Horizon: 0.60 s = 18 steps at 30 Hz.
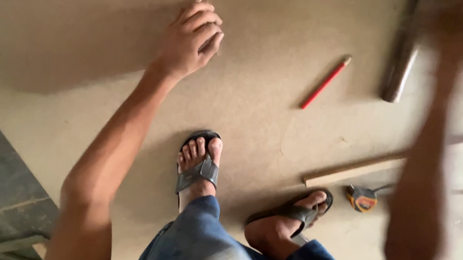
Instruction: The person marks a rectangular wooden board using a pencil and a straight edge, then hammers nails into the marked spots. The person works on the floor in a workshop setting.
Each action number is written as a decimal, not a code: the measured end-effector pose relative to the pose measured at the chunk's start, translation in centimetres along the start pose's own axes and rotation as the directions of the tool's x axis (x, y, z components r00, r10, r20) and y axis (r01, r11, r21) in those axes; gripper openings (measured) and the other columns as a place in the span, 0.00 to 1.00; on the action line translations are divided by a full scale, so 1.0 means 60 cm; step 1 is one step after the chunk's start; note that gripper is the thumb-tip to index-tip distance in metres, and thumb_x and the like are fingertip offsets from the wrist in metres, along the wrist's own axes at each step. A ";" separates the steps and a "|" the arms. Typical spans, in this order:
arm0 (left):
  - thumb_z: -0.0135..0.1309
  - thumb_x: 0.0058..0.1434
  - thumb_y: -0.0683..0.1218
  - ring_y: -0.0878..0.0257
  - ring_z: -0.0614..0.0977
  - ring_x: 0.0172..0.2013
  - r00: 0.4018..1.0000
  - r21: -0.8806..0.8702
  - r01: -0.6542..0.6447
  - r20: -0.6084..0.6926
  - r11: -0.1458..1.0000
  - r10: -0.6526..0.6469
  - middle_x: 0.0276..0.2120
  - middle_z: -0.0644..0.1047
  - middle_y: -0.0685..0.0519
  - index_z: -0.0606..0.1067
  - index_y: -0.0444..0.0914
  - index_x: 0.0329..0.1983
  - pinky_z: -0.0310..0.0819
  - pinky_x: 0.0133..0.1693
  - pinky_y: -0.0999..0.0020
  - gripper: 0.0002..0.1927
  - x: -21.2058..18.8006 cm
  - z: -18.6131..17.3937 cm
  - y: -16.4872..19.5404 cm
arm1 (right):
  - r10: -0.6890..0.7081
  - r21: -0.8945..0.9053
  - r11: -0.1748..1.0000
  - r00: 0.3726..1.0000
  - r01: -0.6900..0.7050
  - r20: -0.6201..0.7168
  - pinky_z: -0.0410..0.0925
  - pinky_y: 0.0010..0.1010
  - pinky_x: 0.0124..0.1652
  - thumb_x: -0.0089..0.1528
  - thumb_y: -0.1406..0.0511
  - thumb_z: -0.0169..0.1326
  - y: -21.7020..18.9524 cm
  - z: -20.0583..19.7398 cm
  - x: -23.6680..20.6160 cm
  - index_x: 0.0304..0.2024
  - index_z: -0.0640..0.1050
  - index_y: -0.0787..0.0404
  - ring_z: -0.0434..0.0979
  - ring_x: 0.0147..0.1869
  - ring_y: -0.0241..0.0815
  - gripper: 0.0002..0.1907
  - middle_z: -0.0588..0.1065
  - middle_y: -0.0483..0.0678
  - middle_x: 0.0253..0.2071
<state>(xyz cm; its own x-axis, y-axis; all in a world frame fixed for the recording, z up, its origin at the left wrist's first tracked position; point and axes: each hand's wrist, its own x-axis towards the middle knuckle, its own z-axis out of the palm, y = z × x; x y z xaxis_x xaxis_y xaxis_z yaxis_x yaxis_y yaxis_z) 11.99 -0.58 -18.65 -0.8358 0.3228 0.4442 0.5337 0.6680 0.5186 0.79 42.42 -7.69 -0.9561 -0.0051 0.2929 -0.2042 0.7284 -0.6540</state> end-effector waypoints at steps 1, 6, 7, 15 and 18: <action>0.61 0.69 0.41 0.51 0.79 0.56 0.999 -0.051 0.040 -0.032 0.998 -0.042 0.46 0.81 0.49 0.79 0.35 0.42 0.71 0.64 0.52 0.04 0.001 0.002 0.014 | 0.030 0.200 0.978 0.993 -0.053 0.115 0.79 0.31 0.39 0.70 0.72 0.58 -0.041 0.055 -0.038 0.55 0.77 0.70 0.83 0.40 0.40 0.12 0.80 0.50 0.40; 0.59 0.68 0.41 0.52 0.81 0.49 0.963 -0.187 0.178 -0.171 0.966 -0.210 0.41 0.81 0.49 0.79 0.37 0.40 0.71 0.62 0.51 0.02 -0.012 0.005 0.092 | 0.170 0.562 0.747 0.919 -0.355 0.355 0.79 0.27 0.35 0.69 0.73 0.58 -0.159 0.257 -0.110 0.54 0.78 0.70 0.83 0.35 0.36 0.11 0.81 0.49 0.37; 0.58 0.68 0.41 0.52 0.81 0.47 0.950 -0.217 0.202 -0.194 0.955 -0.245 0.41 0.81 0.49 0.79 0.37 0.40 0.72 0.62 0.51 0.02 -0.017 0.003 0.103 | 0.232 0.554 0.729 0.907 -0.401 0.351 0.78 0.26 0.33 0.68 0.73 0.58 -0.173 0.270 -0.110 0.55 0.79 0.69 0.83 0.34 0.35 0.13 0.82 0.49 0.37; 0.55 0.68 0.38 0.51 0.84 0.44 0.869 -0.417 0.384 -0.138 0.824 -0.475 0.41 0.82 0.47 0.79 0.35 0.44 0.78 0.48 0.58 0.04 0.001 0.009 0.124 | 0.334 0.498 0.746 0.895 -0.443 0.296 0.72 0.23 0.26 0.67 0.73 0.59 -0.175 0.238 -0.108 0.59 0.75 0.68 0.81 0.28 0.33 0.18 0.85 0.52 0.42; 0.55 0.67 0.37 0.55 0.84 0.43 0.854 -0.490 0.387 -0.131 0.781 -0.504 0.43 0.81 0.47 0.79 0.34 0.49 0.80 0.46 0.62 0.09 0.036 0.026 0.126 | 0.293 0.545 0.727 0.906 -0.418 0.305 0.72 0.23 0.28 0.68 0.73 0.59 -0.182 0.229 -0.110 0.61 0.75 0.69 0.81 0.31 0.34 0.18 0.84 0.53 0.43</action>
<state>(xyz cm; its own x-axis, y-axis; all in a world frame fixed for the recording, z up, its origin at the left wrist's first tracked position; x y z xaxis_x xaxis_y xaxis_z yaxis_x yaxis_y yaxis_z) 14.02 6.21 -14.92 -0.9656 -0.1491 0.2131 0.1571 0.3186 0.9348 6.44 25.11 -12.07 -0.9903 -0.0001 -0.1387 0.1369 0.1580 -0.9779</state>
